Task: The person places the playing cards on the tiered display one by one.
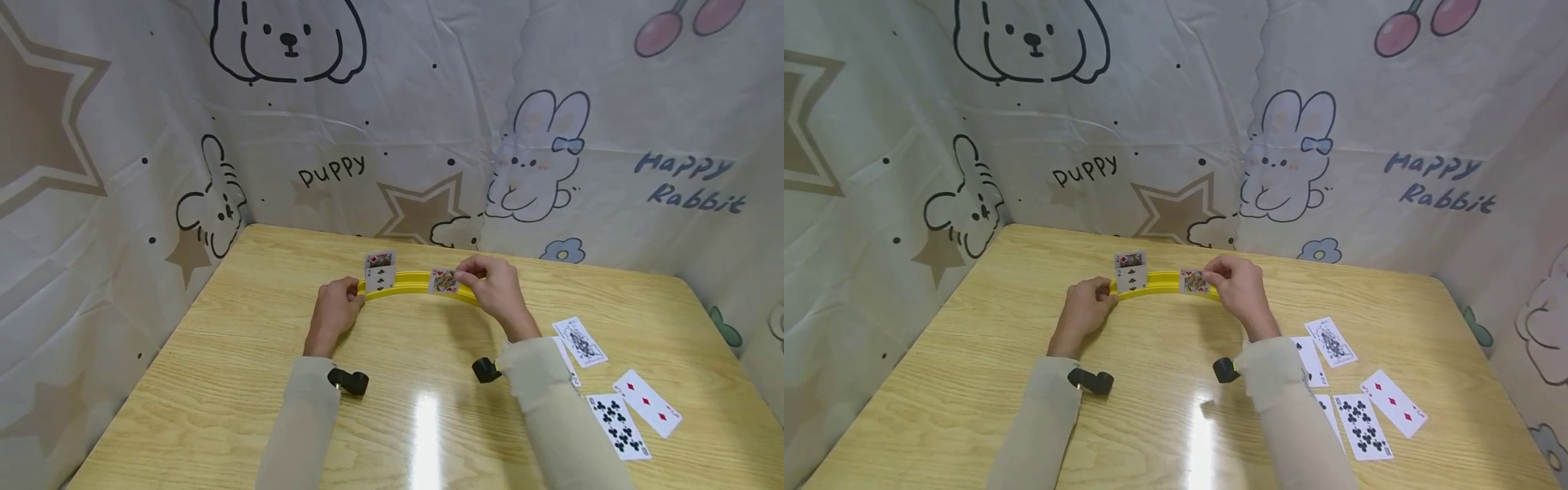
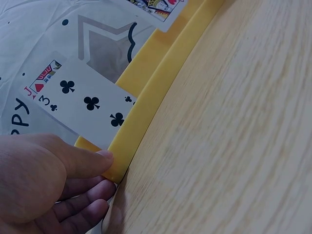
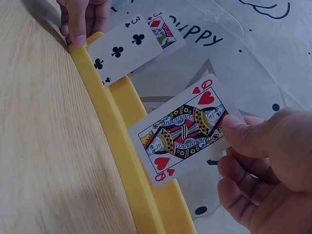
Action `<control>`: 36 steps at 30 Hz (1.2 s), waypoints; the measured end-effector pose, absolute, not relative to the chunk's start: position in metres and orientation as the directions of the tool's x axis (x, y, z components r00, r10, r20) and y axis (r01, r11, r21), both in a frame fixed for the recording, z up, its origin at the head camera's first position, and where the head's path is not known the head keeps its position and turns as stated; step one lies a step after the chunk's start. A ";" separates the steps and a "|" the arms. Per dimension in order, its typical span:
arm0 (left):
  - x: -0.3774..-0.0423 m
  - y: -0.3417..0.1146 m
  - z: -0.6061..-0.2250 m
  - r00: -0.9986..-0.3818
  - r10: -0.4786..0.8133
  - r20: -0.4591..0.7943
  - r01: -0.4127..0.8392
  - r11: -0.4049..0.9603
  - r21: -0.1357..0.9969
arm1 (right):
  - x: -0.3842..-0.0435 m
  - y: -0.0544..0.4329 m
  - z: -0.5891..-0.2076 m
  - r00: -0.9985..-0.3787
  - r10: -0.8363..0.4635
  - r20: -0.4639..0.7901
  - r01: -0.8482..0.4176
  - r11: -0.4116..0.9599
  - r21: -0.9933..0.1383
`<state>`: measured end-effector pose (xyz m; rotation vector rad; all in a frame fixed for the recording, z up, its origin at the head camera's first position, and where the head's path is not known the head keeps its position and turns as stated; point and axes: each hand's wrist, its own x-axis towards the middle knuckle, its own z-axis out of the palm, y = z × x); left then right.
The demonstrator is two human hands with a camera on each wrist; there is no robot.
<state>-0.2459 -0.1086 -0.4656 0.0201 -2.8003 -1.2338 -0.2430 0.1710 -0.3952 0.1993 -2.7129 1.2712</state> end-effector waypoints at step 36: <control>-0.245 -0.109 -0.464 -0.996 -0.052 0.073 0.019 0.674 0.738 | -0.271 0.144 -0.388 -0.985 -0.083 0.149 -0.169 0.597 -0.784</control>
